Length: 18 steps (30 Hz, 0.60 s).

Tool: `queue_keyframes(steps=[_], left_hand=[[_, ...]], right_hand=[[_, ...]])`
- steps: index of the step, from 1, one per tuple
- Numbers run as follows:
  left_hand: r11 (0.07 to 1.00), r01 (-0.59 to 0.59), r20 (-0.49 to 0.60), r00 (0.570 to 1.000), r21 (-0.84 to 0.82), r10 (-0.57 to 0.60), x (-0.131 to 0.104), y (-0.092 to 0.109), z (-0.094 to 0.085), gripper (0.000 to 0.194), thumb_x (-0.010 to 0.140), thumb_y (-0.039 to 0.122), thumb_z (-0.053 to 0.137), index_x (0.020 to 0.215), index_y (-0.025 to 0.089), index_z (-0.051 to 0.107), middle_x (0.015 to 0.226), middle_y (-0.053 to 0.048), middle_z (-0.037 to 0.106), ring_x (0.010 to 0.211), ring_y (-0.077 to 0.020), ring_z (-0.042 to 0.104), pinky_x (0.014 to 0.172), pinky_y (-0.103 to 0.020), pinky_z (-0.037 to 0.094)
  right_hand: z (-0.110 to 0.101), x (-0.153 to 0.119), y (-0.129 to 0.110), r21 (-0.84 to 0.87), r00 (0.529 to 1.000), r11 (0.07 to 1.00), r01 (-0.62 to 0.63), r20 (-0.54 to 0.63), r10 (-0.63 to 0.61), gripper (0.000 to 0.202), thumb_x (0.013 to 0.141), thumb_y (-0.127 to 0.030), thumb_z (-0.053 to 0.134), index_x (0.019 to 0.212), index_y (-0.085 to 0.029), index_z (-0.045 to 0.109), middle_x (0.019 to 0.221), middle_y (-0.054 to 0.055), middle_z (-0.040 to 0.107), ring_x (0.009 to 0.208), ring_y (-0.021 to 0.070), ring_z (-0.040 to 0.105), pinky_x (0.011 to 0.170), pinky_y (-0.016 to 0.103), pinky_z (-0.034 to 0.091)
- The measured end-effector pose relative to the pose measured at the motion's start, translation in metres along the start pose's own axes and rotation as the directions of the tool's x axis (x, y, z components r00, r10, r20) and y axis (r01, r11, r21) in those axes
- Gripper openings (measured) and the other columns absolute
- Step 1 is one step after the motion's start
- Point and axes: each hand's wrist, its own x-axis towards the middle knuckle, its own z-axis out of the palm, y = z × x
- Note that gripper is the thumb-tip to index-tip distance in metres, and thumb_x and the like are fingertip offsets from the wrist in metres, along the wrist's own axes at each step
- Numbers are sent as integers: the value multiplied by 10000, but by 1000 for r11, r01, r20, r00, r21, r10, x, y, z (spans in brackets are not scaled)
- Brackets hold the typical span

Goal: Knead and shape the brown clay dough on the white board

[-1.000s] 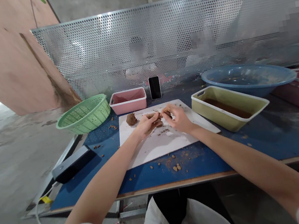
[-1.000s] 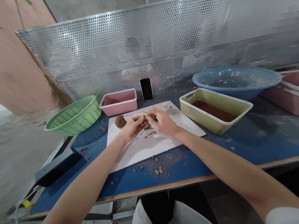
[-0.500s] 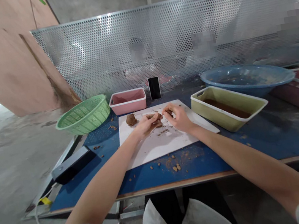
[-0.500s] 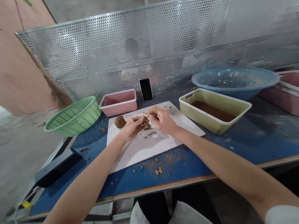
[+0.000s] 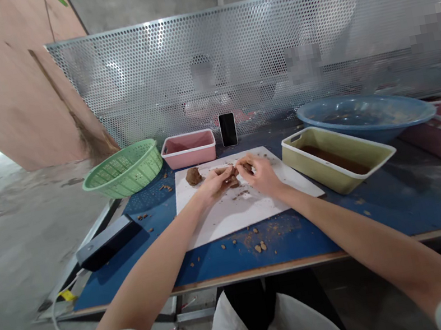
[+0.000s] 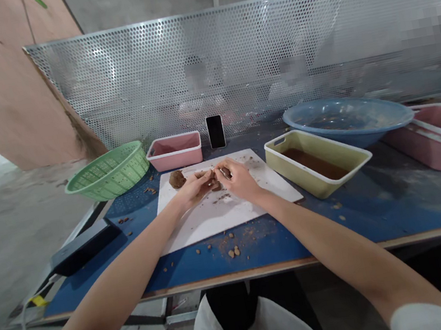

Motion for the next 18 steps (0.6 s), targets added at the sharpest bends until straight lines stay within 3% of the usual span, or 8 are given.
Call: queue_keyframes(steps=[5, 9, 14, 18], left_hand=[[996, -7, 50, 999, 92, 3, -1, 1, -1, 356, 788, 388, 972, 821, 103, 761, 805, -63, 657, 733, -143, 599, 761, -322, 514], [994, -35, 86, 996, 100, 27, -2, 2, -1, 414, 750, 436, 992, 800, 101, 753, 821, -54, 641, 711, -125, 559, 765, -329, 510], [990, -46, 136, 990, 137, 27, -3, 3, 1, 483, 704, 494, 1008, 791, 91, 758, 790, -41, 615, 681, -113, 519, 746, -313, 482], [988, -55, 135, 990, 146, 35, -3, 4, 3, 483, 716, 507, 999, 808, 91, 770, 730, -15, 580, 627, -94, 468, 731, -302, 474]], right_hand=[[0, 0, 2, 89, 997, 996, -19, 72, 12, 190, 1004, -325, 602, 841, -230, 627, 754, 0, 545, 702, 180, 527, 694, 345, 434], [-1, 0, 2, 120, 996, 989, -85, 11, 85, 199, 1008, -343, 604, 855, -223, 649, 772, 4, 579, 698, 174, 522, 693, 342, 424], [0, 0, 5, 153, 996, 985, -79, 63, 71, 200, 1010, -349, 596, 859, -225, 643, 787, 8, 602, 709, 176, 535, 697, 339, 430], [1, 1, 9, 125, 994, 986, -107, -15, 110, 205, 1028, -369, 583, 895, -228, 651, 786, 8, 605, 719, 182, 546, 712, 347, 442]])
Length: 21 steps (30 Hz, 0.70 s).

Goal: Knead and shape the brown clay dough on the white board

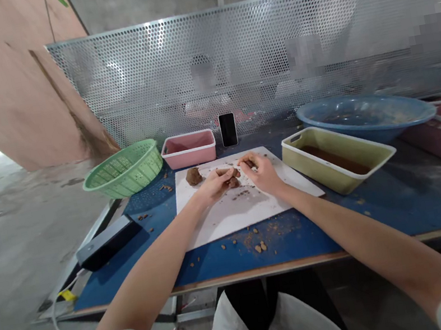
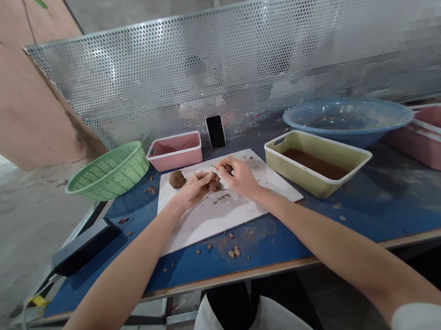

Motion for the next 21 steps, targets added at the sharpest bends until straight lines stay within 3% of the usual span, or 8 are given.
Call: queue_keyframes(steps=[4, 7, 21], left_hand=[[1000, 13, -29, 999, -10, -14, 0, 2, 2, 479, 734, 517, 985, 786, 102, 750, 658, 13, 529, 592, -89, 419, 693, -291, 465], [1000, 11, -37, 999, -24, -12, 1, 3, 3, 486, 736, 528, 981, 798, 104, 751, 662, 6, 543, 602, -99, 444, 679, -288, 462], [996, 2, -95, 995, -84, -10, 2, 0, 8, 502, 747, 546, 970, 900, 98, 801, 829, -56, 664, 667, -109, 538, 655, -275, 461]], right_hand=[[-2, -1, 1, -93, 989, 986, 141, 55, -136, 138, 1005, -379, 680, 1039, -246, 670, 822, -8, 539, 722, 180, 523, 736, 355, 462], [-3, -1, 2, -164, 970, 960, 229, 121, -210, 245, 977, -384, 758, 1170, -262, 667, 896, 6, 564, 777, 194, 543, 772, 363, 493], [-4, -1, 1, -274, 958, 923, 272, 168, -232, 160, 1057, -407, 669, 1115, -266, 718, 957, 61, 662, 903, 254, 641, 868, 422, 546]])
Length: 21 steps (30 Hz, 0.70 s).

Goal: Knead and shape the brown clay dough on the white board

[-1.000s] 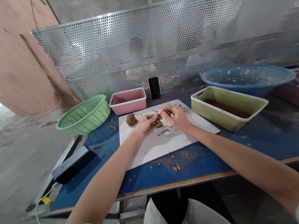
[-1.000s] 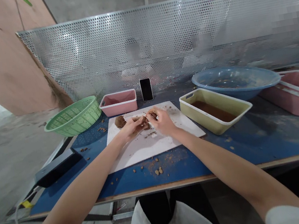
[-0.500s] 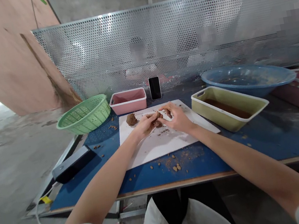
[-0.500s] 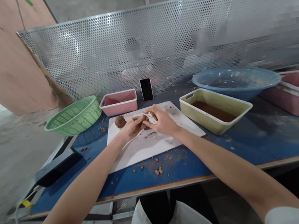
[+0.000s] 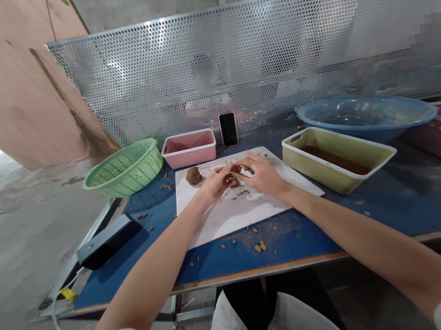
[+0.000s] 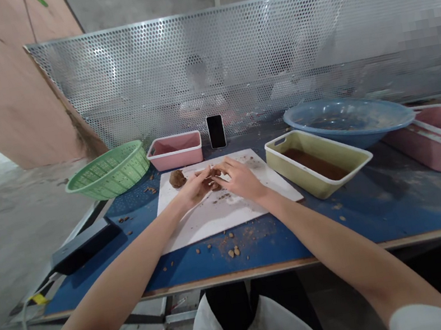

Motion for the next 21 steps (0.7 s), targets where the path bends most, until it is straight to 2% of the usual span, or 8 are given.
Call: queue_keyframes(steps=[4, 8, 15, 21], left_hand=[[999, 44, -38, 998, -22, -45, -1, 2, -2, 423, 703, 408, 1024, 867, 96, 790, 773, -37, 641, 686, -116, 570, 681, -272, 492], [994, 78, -50, 995, -75, -81, -1, 2, -2, 354, 742, 335, 1007, 882, 91, 792, 837, -59, 676, 726, -119, 614, 684, -257, 509], [991, 73, -75, 994, -108, -81, -1, 2, -3, 267, 787, 278, 971, 895, 95, 810, 921, -87, 725, 757, -124, 639, 725, -265, 557], [994, 65, -38, 997, -83, -69, -2, 2, -4, 302, 772, 312, 987, 870, 90, 807, 790, -52, 673, 714, -122, 613, 745, -279, 542]], right_hand=[[0, 1, -2, -10, 1000, 1000, 6, -10, -6, 187, 1070, -384, 643, 1186, -259, 719, 970, 70, 671, 882, 252, 648, 845, 419, 553], [1, 1, 0, -25, 1000, 1000, 9, -11, -9, 197, 1066, -363, 646, 1212, -252, 716, 1011, 81, 680, 884, 251, 657, 844, 420, 562], [-1, -1, 2, 4, 1000, 1000, 11, -12, -11, 204, 1055, -409, 677, 1206, -278, 718, 1015, 73, 689, 925, 259, 669, 882, 437, 576], [-4, 0, 3, 51, 1000, 998, 22, 16, -22, 215, 1058, -402, 677, 1218, -270, 731, 1000, 71, 693, 886, 244, 663, 863, 416, 576]])
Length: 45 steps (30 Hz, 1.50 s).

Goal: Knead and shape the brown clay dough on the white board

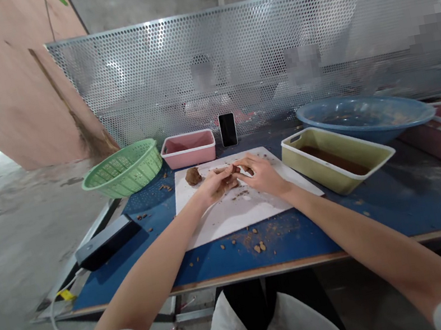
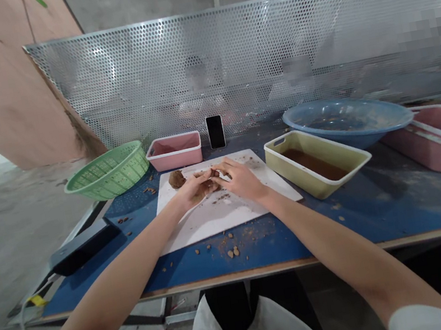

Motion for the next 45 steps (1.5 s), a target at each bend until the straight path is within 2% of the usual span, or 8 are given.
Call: queue_keyframes(steps=[7, 12, 16, 21, 25, 32, 39, 45], left_hand=[[994, -66, 101, 993, 84, 58, -1, -1, 2, 427, 718, 461, 1010, 777, 111, 772, 683, -16, 572, 634, -110, 488, 668, -278, 457], [990, -55, 87, 995, 127, 44, -2, 0, 5, 464, 718, 520, 997, 761, 121, 766, 608, 22, 476, 597, -105, 400, 677, -293, 452], [992, -61, 65, 996, 111, 54, -1, 0, 6, 450, 697, 488, 1016, 734, 125, 752, 587, 38, 453, 572, -91, 362, 649, -281, 427], [997, -28, 48, 999, 68, 25, -2, 2, 8, 391, 773, 459, 967, 830, 127, 768, 705, -12, 593, 609, -105, 467, 648, -280, 419], [1000, -11, 29, 1000, 7, 11, -3, 5, 10, 383, 773, 460, 958, 877, 139, 777, 844, -53, 679, 711, -139, 568, 680, -293, 449], [999, -35, 88, 996, 39, 32, -4, 3, 8, 444, 717, 483, 1001, 826, 120, 770, 733, -24, 622, 650, -122, 529, 676, -292, 437], [999, -27, 35, 999, -21, 28, -2, 1, 7, 441, 669, 415, 1042, 844, 108, 777, 792, -34, 669, 686, -117, 586, 685, -273, 471], [999, -9, 26, 1000, -43, 10, -2, 0, 6, 404, 685, 369, 1039, 821, 97, 772, 753, -34, 676, 671, -113, 599, 674, -268, 478]], right_hand=[[3, -1, -1, -11, 999, 999, -39, -19, 39, 208, 1050, -440, 691, 1173, -283, 749, 1013, 70, 715, 924, 259, 684, 909, 426, 574], [-1, 1, -3, -41, 1000, 999, 6, 22, -5, 200, 1082, -419, 633, 1162, -268, 738, 977, 71, 703, 916, 262, 674, 903, 432, 569], [-2, 2, -3, -46, 998, 999, -14, 54, 17, 191, 1087, -403, 617, 1159, -268, 733, 1006, 72, 703, 906, 251, 667, 895, 418, 567], [3, 0, -1, -37, 999, 998, -49, -4, 49, 205, 1077, -394, 623, 1207, -274, 727, 989, 65, 691, 886, 243, 661, 866, 407, 571], [5, 0, -4, -19, 997, 999, -49, -57, 48, 238, 1081, -380, 609, 1278, -291, 709, 996, 66, 695, 884, 241, 668, 861, 419, 579], [1, 2, -8, 10, 997, 1000, -27, -70, 28, 246, 1068, -394, 646, 1284, -291, 705, 978, 62, 680, 871, 240, 664, 871, 433, 583], [0, 2, -10, -31, 998, 999, -19, -65, 17, 206, 1060, -385, 665, 1228, -276, 714, 988, 69, 687, 898, 250, 671, 870, 432, 577], [0, 1, -7, -43, 996, 997, 60, -62, -62, 214, 1059, -336, 682, 1260, -261, 685, 1052, 71, 709, 953, 251, 700, 893, 428, 590]])
